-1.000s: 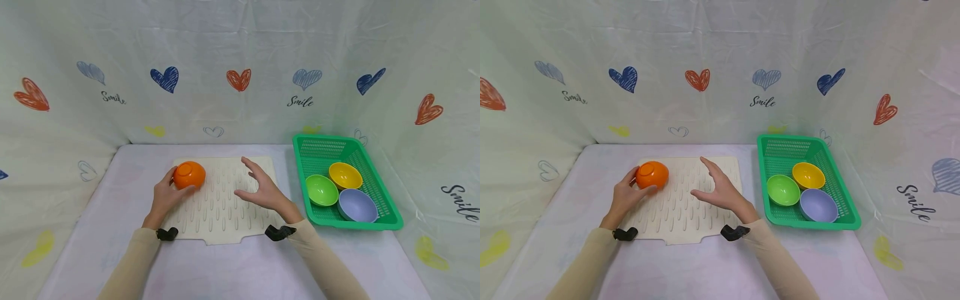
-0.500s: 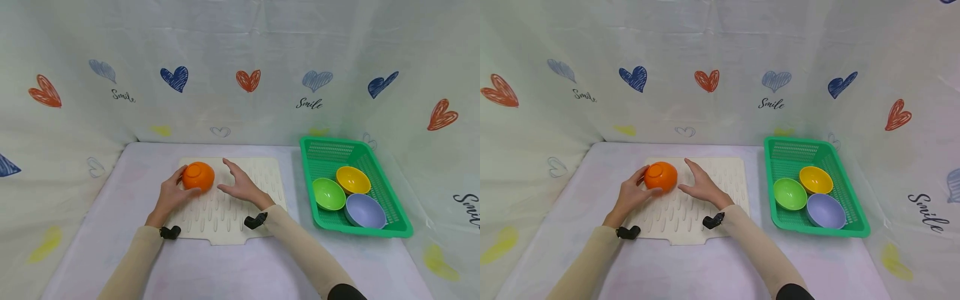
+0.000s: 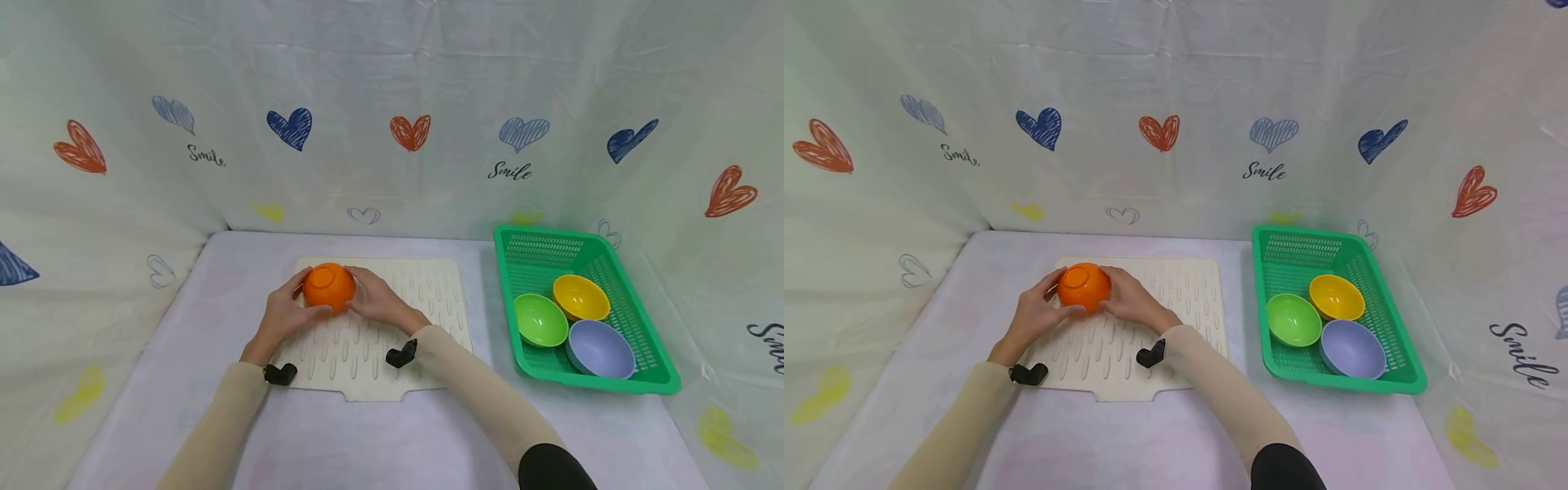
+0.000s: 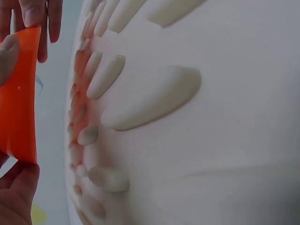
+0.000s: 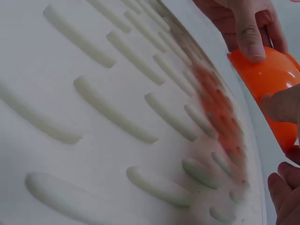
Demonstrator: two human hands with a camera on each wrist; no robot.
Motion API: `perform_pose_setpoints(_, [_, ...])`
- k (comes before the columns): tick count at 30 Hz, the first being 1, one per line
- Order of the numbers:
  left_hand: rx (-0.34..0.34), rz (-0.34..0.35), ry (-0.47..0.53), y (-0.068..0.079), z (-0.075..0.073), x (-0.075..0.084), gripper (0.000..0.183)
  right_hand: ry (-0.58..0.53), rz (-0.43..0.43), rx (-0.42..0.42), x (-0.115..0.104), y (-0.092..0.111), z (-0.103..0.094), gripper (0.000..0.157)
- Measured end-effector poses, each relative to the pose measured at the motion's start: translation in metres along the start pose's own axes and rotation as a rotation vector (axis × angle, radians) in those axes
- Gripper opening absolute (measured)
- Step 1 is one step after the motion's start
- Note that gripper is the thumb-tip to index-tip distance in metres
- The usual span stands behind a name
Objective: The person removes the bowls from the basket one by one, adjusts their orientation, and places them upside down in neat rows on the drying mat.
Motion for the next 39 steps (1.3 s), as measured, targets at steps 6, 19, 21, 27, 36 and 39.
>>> perform_pose_setpoints(6, [-0.008,-0.031,-0.024,-0.008,0.002,-0.004,0.093,0.003,0.015,0.004,0.010,-0.007,0.011,0.073])
perform_pose_setpoints(19, [-0.076,-0.183,-0.090,-0.021,0.009,-0.017,0.094,-0.025,0.104,-0.014,0.023,-0.018,0.029,0.074])
perform_pose_setpoints(21, [-0.082,-0.193,-0.097,-0.022,0.009,-0.017,0.094,-0.019,0.107,-0.014,0.022,-0.021,0.030,0.073])
perform_pose_setpoints(27, [-0.090,-0.190,-0.093,-0.025,0.007,-0.016,0.094,0.010,0.122,-0.022,0.021,-0.026,0.029,0.071])
perform_pose_setpoints(36, [-0.096,-0.181,-0.106,-0.027,0.002,-0.019,0.092,-0.005,0.148,-0.056,0.021,-0.035,0.030,0.071])
perform_pose_setpoints(39, [-0.106,-0.179,-0.109,-0.028,0.004,-0.020,0.093,0.003,0.150,-0.067,0.021,-0.035,0.031,0.071])
Point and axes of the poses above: each hand's wrist, its own y-axis away from the middle knuckle, its own z-axis out of the palm, x = y × z, the point moved 4 cm from there along -y, towards the middle knuckle, and after that the axes turned 12 degrees about -z, right-handed, at the moved point
